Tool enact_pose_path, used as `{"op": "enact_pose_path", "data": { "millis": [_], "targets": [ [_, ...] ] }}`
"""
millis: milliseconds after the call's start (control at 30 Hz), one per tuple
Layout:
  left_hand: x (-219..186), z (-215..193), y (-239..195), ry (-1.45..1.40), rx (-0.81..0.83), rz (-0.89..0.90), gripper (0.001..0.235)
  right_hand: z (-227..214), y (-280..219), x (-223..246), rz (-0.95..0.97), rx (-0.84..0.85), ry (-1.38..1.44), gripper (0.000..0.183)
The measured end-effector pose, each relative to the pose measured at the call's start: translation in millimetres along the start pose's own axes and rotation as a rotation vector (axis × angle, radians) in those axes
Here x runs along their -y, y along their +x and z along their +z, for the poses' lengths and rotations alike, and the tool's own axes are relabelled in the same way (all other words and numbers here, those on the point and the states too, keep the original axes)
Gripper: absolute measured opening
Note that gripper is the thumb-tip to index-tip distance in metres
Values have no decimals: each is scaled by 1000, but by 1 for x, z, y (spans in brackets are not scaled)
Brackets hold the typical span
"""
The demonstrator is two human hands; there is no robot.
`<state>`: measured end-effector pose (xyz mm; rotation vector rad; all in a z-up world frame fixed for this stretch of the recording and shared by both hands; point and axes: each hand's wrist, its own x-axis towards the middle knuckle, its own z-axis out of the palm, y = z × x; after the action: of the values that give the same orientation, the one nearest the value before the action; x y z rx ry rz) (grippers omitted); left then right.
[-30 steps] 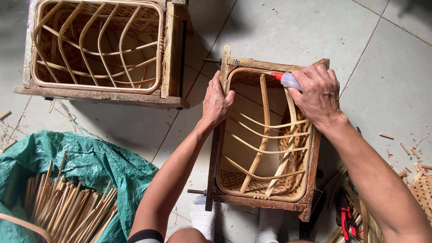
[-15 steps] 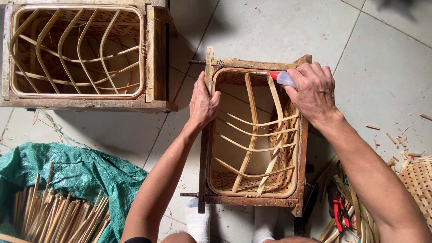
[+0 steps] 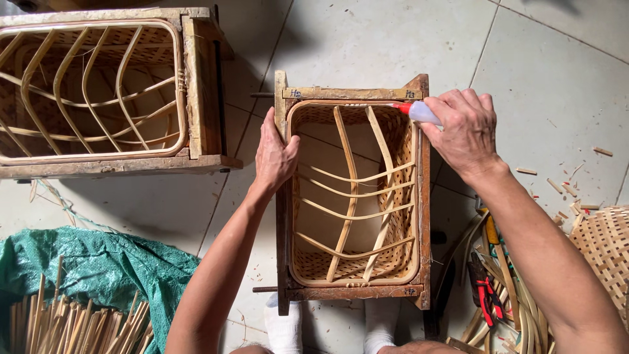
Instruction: The person assembles a rectangular basket by inserting bamboo strips into a wooden mold, applying glue to the edges, and trimming excess material. They use pliers, a knife, and scissors to shape and finish the basket frame.
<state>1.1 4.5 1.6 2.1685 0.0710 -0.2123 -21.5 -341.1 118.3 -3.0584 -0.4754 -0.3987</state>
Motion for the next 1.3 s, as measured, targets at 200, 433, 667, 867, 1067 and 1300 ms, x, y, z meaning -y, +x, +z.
{"op": "enact_pose_path", "data": {
  "millis": [200, 433, 667, 867, 1067, 1300],
  "targets": [
    [1, 0, 0, 2, 4, 2, 81, 7, 3, -1, -23, 5, 3, 22],
    [0, -2, 0, 6, 6, 16, 81, 8, -12, -18, 2, 17, -30, 21],
    [0, -4, 0, 5, 31, 1, 79, 10, -61, -30, 479, 122, 466, 37],
    [1, -3, 1, 34, -6, 76, 79, 18, -111, 12, 903, 198, 1408, 42],
    [-4, -5, -2, 2, 12, 35, 77, 25, -114, 30, 1075, 125, 1464, 44],
    [0, -4, -1, 15, 13, 34, 77, 26, -103, 27, 1065, 130, 1409, 44]
  ]
}}
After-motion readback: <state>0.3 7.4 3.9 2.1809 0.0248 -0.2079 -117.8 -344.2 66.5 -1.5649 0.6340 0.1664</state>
